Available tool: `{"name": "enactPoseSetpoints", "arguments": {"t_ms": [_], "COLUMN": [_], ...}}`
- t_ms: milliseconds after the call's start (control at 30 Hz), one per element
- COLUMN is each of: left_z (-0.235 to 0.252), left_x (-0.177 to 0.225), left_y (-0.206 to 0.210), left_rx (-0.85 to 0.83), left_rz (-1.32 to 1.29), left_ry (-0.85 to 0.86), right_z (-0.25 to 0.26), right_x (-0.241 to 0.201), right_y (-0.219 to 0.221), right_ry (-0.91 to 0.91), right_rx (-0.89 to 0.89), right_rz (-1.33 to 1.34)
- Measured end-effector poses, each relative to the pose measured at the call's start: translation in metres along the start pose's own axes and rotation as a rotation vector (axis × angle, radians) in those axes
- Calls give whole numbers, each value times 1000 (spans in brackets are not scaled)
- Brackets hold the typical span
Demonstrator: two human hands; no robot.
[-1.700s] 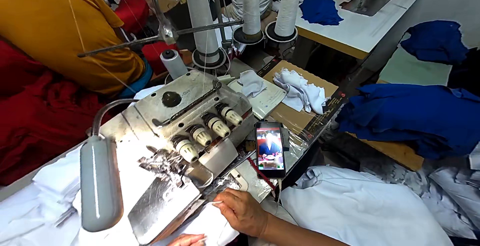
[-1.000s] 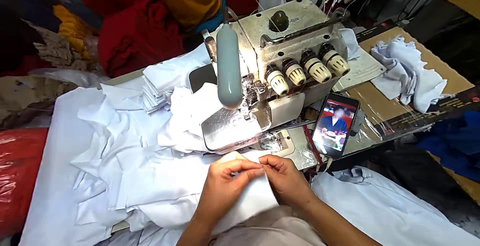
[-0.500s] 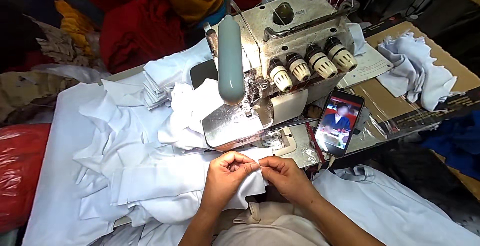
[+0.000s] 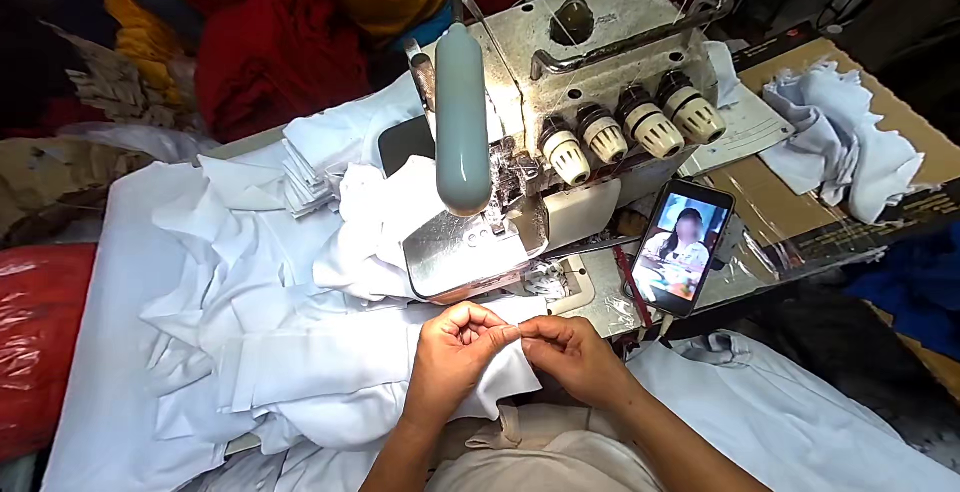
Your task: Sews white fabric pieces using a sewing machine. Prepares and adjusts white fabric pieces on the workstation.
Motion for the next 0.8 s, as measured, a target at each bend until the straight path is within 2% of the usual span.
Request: {"name": "enactPoseSetpoints", "arguments": {"t_ms": [67,133,167,233,300,333,367,400,467,500,533,567,667,733,800], "left_z": [0,0,3,6,7,8,10,15,25,26,23,18,5,4,5], "left_x": [1,2,4,12,27,38,49,62,86,97,105,106,76,53,48], "left_y": [1,2,0,-18,-53,-74,-94,-112,-132,-129,-116,-96,-35,-21,-22], "left_rx": [16,-17,-105,-422,-722,-798,-792,-678,-188,51,176,184,5,-3,36], "left_rz": [7,-14,-29,2,146,229,316,407,625,735,800,808,764,816,871], "left_ry": [11,46,84,160,203,219,239,266,387,500,621,714,840,838,821], "right_z": [-2,-4,-2,1,5,8,11,14,24,30,34,37,40,40,42], "right_x": [-3,-1,-2,-12,-34,-46,-55,-63,-67,-64,-61,-58,-59,-58,-57], "right_y": [2,6,8,8,2,-1,-4,-6,-8,-8,-8,-7,-3,-3,-5], "right_ry": [-59,-71,-90,-146,-227,-261,-276,-277,-231,-204,-185,-181,-171,-138,-92], "right_rx": [-42,18,59,80,68,65,67,91,199,271,332,375,430,444,457], "right_rz": [16,12,9,62,152,191,215,211,155,128,109,88,59,53,48]}}
Point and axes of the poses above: each hand's wrist, its own z-axis towards the middle knuckle, its own y-axis out of the palm, x = y × z, the point moved 5 cm from there along z, towards the middle knuckle, and after that the axes turned 3 degrees about z, right-handed, at the moved point
